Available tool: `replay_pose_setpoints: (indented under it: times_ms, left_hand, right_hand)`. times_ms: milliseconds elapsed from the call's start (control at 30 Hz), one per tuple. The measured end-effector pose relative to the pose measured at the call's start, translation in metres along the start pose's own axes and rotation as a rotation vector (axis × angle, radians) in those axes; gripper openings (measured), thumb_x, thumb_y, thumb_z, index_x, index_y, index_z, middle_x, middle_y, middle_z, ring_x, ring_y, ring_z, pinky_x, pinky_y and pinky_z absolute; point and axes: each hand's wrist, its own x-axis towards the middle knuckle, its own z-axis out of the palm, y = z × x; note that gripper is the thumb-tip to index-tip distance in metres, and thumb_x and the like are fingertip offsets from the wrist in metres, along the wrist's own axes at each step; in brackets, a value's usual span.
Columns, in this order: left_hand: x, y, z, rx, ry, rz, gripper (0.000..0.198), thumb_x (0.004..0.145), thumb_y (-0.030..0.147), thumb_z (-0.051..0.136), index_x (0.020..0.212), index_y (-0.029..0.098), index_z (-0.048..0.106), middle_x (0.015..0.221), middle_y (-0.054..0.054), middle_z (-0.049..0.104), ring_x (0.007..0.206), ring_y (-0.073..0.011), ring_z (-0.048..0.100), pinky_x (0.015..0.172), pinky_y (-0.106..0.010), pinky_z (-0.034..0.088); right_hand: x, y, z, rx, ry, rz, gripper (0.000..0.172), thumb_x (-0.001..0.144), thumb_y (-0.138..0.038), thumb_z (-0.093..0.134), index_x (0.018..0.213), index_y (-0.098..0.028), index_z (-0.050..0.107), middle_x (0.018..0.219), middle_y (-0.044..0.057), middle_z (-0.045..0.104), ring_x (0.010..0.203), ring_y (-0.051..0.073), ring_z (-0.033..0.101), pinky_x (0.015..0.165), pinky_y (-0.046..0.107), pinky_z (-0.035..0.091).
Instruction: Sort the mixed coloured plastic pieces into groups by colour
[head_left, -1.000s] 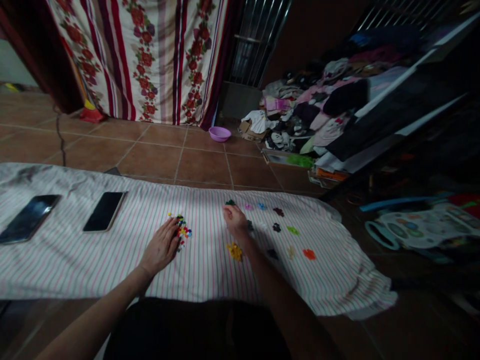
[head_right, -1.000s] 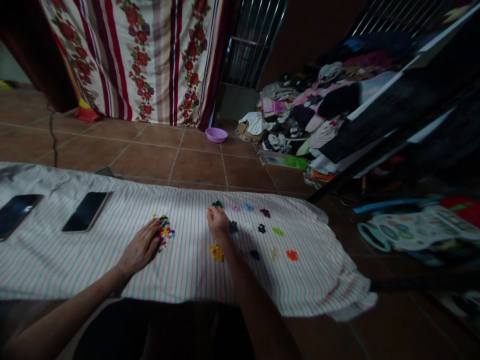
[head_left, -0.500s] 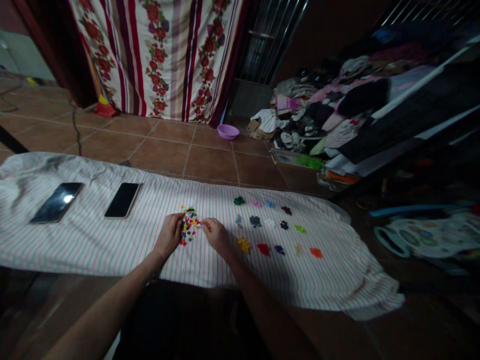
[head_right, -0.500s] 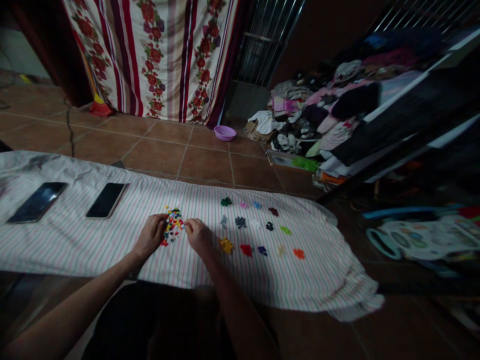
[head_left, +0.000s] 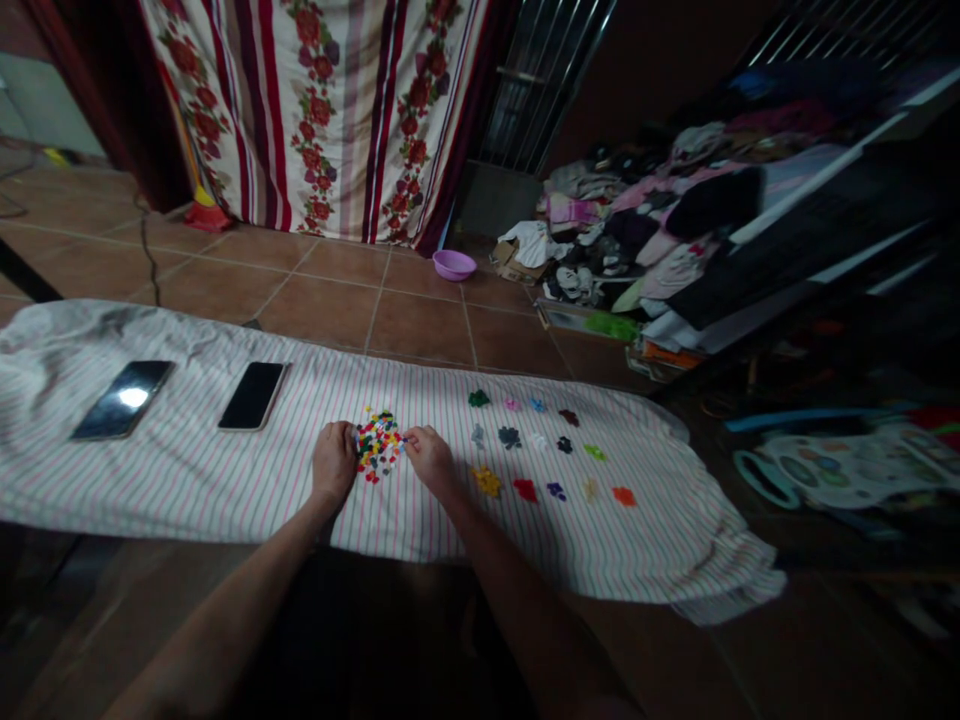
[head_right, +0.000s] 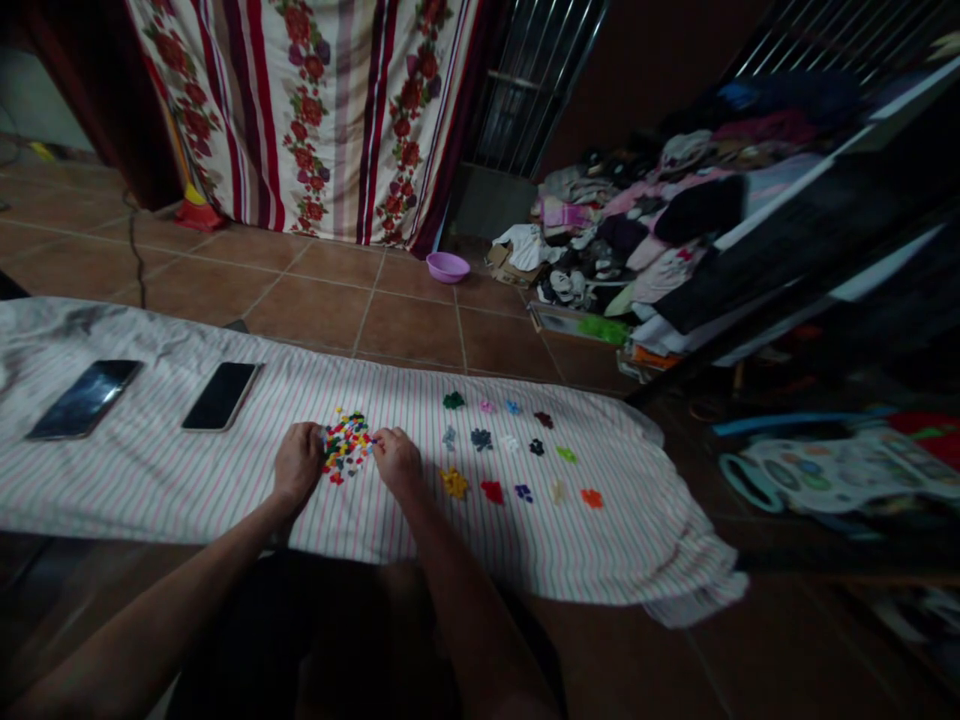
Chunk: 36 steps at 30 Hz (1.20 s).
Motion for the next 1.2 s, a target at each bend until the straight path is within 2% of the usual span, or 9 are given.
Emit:
replay_pose_setpoints:
  times_ms: [233,400,633,900,1200]
  left_hand:
    - [0.001,-0.002,0.002,0.017,0.018,-0.013,0.024,0.085,0.013,0.040,0.098,0.020,0.058,0.088,-0.007,0.060,0.087,-0.0220,0.058,0.078,-0.037,0.047]
    - [0.001,-0.002,0.002,0.093,-0.008,0.016,0.025,0.087,0.015,0.038,0.099,0.019,0.059,0.092,-0.010,0.060,0.090,-0.0242,0.057,0.079,-0.038,0.047]
    - [0.001,-0.003,0.002,0.116,-0.003,0.015,0.022,0.085,0.016,0.041,0.098,0.020,0.059,0.090,-0.008,0.059,0.092,-0.0236,0.057,0.080,-0.037,0.046]
    - [0.000,-0.001,0.001,0.141,-0.022,0.017,0.022,0.086,0.018,0.041,0.099,0.020,0.059,0.092,-0.008,0.059,0.093,-0.0246,0.057,0.081,-0.038,0.046]
    - [0.001,0.002,-0.004,0.152,-0.066,-0.007,0.023,0.085,0.018,0.042,0.100,0.019,0.059,0.096,-0.010,0.058,0.095,-0.0254,0.056,0.082,-0.038,0.046]
  right_hand:
    - [-0.002,0.003,0.004,0.043,0.062,0.010,0.011,0.083,-0.015,0.057,0.088,-0.021,0.065,0.084,0.002,0.065,0.077,0.014,0.061,0.075,0.023,0.047]
    - [-0.005,0.007,0.004,0.119,0.063,-0.024,0.015,0.082,-0.013,0.053,0.091,-0.021,0.062,0.083,0.000,0.065,0.076,0.013,0.060,0.074,0.023,0.047]
    - [-0.010,0.008,-0.002,0.138,0.082,-0.005,0.020,0.079,-0.010,0.052,0.093,-0.023,0.061,0.085,-0.001,0.065,0.075,0.013,0.060,0.074,0.023,0.048]
    - [-0.020,0.022,-0.027,0.110,0.135,0.009,0.022,0.085,-0.013,0.048,0.095,-0.020,0.066,0.090,0.004,0.068,0.082,0.015,0.064,0.080,0.024,0.050]
    - [-0.046,0.061,-0.073,0.002,0.242,0.100,0.027,0.086,-0.014,0.046,0.098,-0.017,0.069,0.095,0.008,0.070,0.092,0.018,0.065,0.087,0.026,0.048]
